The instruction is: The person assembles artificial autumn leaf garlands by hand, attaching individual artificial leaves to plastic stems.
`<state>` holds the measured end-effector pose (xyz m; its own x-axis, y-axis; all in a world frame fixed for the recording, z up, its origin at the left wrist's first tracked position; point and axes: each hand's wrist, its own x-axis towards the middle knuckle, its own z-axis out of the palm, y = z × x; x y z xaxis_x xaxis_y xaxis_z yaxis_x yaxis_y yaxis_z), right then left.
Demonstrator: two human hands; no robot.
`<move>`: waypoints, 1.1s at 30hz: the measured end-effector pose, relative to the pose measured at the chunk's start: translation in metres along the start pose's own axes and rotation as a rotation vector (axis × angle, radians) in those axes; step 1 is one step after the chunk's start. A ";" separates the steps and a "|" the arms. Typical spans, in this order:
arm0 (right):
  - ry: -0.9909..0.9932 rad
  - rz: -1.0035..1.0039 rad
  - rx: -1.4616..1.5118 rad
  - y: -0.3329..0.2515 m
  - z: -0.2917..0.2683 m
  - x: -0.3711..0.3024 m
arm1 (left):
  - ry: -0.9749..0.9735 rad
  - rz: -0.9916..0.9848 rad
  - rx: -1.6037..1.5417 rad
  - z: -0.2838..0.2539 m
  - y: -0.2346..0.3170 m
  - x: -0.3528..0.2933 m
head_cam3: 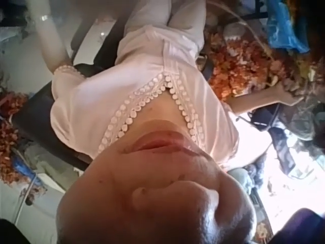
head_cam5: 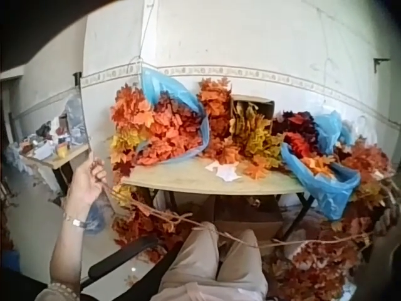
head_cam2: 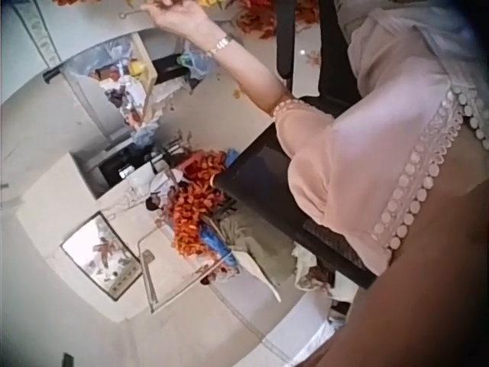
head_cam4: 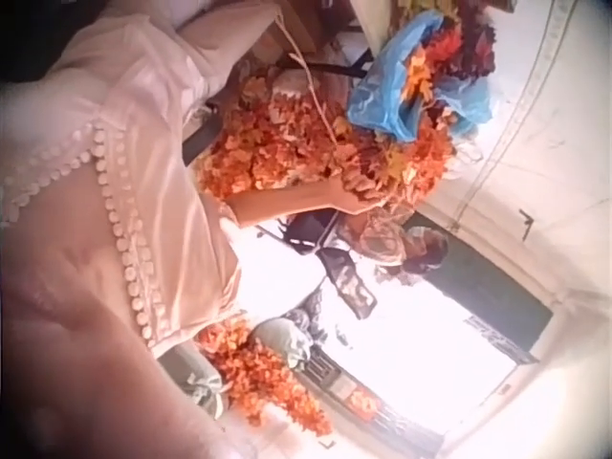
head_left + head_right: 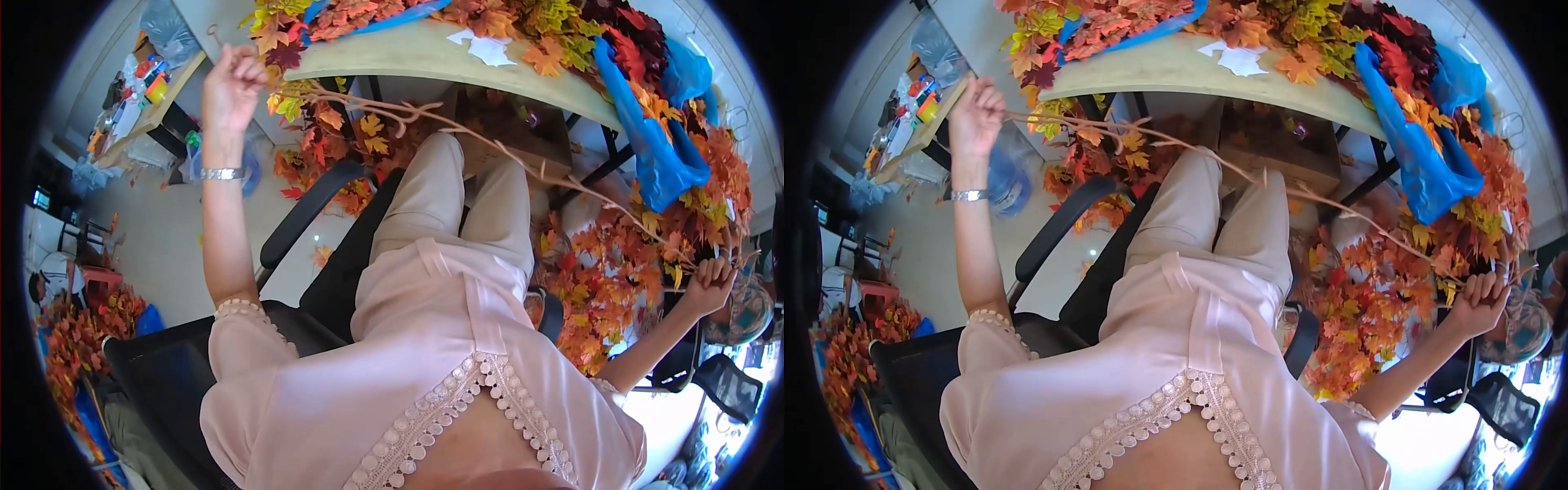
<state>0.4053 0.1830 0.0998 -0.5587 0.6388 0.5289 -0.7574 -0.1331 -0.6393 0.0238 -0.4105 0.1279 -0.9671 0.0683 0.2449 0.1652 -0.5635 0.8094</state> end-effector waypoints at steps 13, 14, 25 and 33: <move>-0.006 0.347 -0.228 0.101 0.107 -0.025 | -0.618 -0.143 -0.197 0.056 -0.025 0.023; -0.077 0.377 -0.266 0.111 0.121 -0.028 | -0.613 -0.151 -0.196 0.068 -0.028 0.019; -0.569 0.655 -0.116 0.213 0.255 -0.072 | -0.786 -0.494 -0.424 0.179 -0.047 -0.062; -0.624 0.638 -0.276 0.211 0.276 -0.082 | -1.049 -0.463 -0.552 0.188 -0.046 -0.075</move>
<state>0.1981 -0.1068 0.0763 -0.9824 -0.0263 0.1849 -0.1821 -0.0833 -0.9797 0.1249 -0.2350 0.1730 -0.2546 0.8231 0.5076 -0.4920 -0.5622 0.6648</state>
